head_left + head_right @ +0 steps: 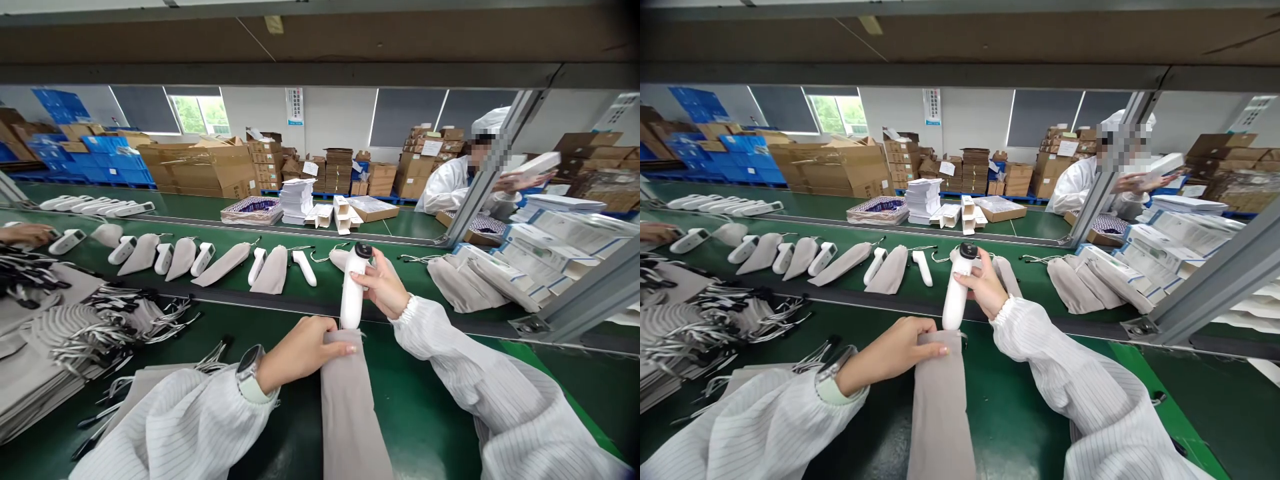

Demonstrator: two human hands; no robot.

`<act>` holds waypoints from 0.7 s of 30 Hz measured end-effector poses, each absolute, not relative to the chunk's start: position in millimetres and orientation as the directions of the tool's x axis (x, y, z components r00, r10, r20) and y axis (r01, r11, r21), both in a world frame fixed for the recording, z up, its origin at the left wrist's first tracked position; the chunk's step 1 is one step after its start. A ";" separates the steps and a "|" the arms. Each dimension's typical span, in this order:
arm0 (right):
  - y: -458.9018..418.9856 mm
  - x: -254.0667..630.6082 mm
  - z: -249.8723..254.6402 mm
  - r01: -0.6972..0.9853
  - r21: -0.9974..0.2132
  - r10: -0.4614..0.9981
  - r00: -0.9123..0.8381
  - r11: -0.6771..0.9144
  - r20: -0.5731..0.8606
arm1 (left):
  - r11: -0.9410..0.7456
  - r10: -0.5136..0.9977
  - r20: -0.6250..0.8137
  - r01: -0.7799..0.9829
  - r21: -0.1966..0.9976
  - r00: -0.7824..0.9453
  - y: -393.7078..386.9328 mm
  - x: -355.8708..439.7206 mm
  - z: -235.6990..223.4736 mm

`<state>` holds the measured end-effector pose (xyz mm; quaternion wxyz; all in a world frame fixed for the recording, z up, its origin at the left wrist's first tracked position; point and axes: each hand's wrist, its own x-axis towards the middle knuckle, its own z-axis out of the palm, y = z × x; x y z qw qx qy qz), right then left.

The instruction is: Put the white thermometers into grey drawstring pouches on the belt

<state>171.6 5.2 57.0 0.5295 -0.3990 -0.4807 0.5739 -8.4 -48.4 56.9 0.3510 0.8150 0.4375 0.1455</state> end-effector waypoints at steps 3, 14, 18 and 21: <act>7.5 176.0 60.0 -0.307 -0.945 0.993 -0.012 0.110 0.119 | -0.412 0.693 -0.138 0.545 0.730 0.708 -46.0 -13.7 66.3; -7.5 164.2 57.6 -0.075 -0.976 0.790 -0.601 -0.203 -0.118 | -0.437 0.868 0.231 0.457 0.775 0.439 -37.4 -11.4 59.0; -6.9 164.1 56.4 0.105 -0.985 0.837 -0.520 -0.136 -0.171 | -0.460 0.861 0.266 0.440 0.771 0.433 -35.9 -12.3 64.6; -7.3 163.6 55.2 0.237 -0.966 0.826 -0.520 -0.105 -0.218 | -0.467 0.845 0.245 0.433 0.771 0.475 -30.5 -16.6 72.9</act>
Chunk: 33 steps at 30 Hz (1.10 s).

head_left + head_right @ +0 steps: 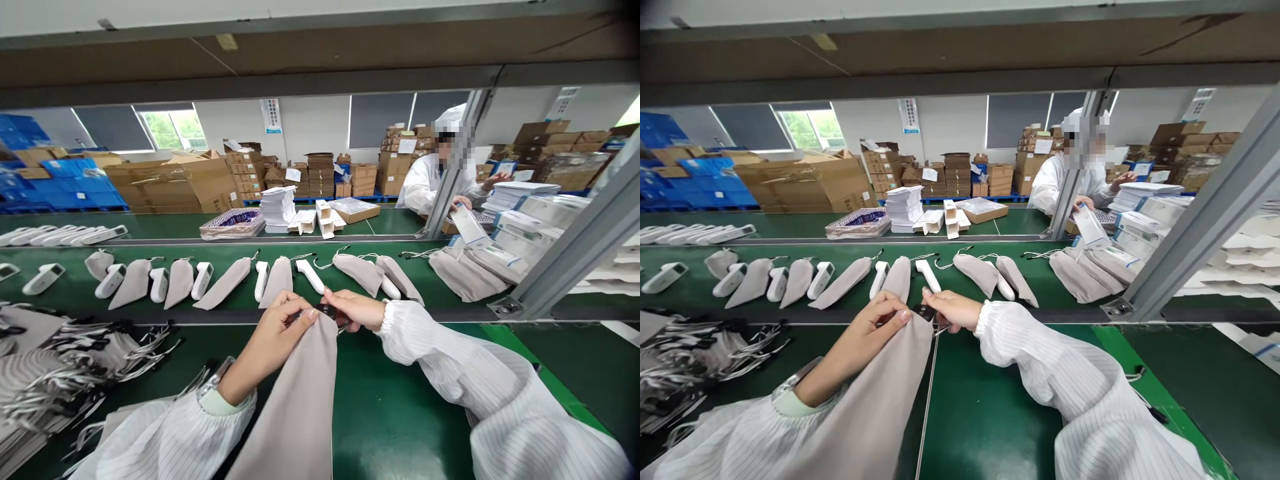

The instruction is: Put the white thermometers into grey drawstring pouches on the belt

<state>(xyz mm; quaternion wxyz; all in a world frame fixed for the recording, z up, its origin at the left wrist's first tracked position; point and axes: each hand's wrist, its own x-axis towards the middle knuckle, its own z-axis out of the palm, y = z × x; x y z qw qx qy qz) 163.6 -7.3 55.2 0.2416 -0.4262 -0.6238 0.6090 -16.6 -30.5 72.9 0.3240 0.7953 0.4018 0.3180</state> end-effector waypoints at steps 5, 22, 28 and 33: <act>-13.4 160.7 52.5 0.368 -0.841 0.812 -0.568 0.396 0.134 | -0.471 0.793 0.147 0.442 0.764 0.591 -23.7 -24.0 82.9; -50.6 144.8 45.3 0.640 -0.253 0.688 -0.679 0.726 0.258 | -0.529 0.758 0.179 0.430 0.732 0.627 -43.1 -12.6 89.9; 15.6 209.7 44.1 0.638 -0.581 0.844 -0.227 0.505 0.485 | -0.365 0.868 -0.092 0.753 0.548 0.488 -49.8 -38.3 97.1; -7.9 183.1 40.1 0.563 -0.661 0.850 -0.469 0.496 0.239 | -0.242 0.884 -0.124 0.667 0.705 0.451 -56.4 -50.3 99.7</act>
